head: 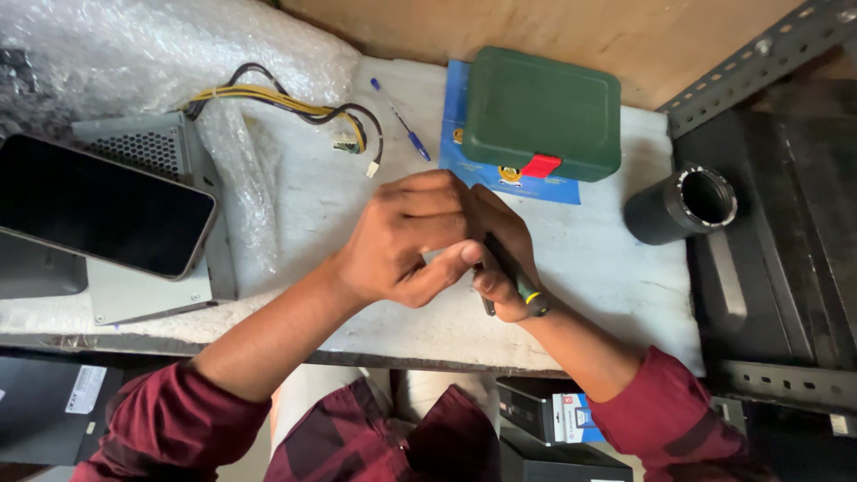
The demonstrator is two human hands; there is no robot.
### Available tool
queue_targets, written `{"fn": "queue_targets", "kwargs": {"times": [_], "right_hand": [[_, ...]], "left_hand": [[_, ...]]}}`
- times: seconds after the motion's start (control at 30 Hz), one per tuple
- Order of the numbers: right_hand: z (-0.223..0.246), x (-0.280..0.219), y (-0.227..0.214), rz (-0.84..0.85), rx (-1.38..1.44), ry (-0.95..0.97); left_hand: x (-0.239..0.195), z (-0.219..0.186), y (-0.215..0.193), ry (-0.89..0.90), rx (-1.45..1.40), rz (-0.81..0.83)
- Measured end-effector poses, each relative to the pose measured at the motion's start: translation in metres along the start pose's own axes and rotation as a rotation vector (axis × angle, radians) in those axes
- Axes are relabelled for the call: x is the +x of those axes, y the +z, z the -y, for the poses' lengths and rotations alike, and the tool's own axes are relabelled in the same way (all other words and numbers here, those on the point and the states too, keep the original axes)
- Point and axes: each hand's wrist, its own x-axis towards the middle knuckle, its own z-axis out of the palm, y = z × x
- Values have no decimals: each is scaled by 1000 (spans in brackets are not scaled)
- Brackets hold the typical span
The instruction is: The person uses a screwdriver to remove screws from a hard drive, then flips it over and continues unscrewing the casing. The person handles the hard drive and screwdriver throughout the clip.
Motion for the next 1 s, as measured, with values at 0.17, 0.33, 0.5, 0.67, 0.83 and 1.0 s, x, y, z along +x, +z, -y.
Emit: {"fn": "queue_targets", "kwargs": {"times": [0.17, 0.33, 0.5, 0.67, 0.83, 1.0], "right_hand": [[2, 0, -2, 7, -37, -56], [-1, -2, -1, 26, -11, -72], [-2, -4, -1, 17, 26, -37], [0, -1, -4, 47, -5, -8], [6, -2, -4, 41, 33, 48], [-7, 0, -16, 51, -12, -40]], "left_hand": [[4, -2, 8, -17, -49, -61], [2, -1, 12, -17, -22, -100], [0, 4, 15, -41, -50, -146], [-2, 10, 14, -40, -39, -142], [0, 10, 13, -107, -62, -142], [-4, 6, 6, -119, -106, -33]]}}
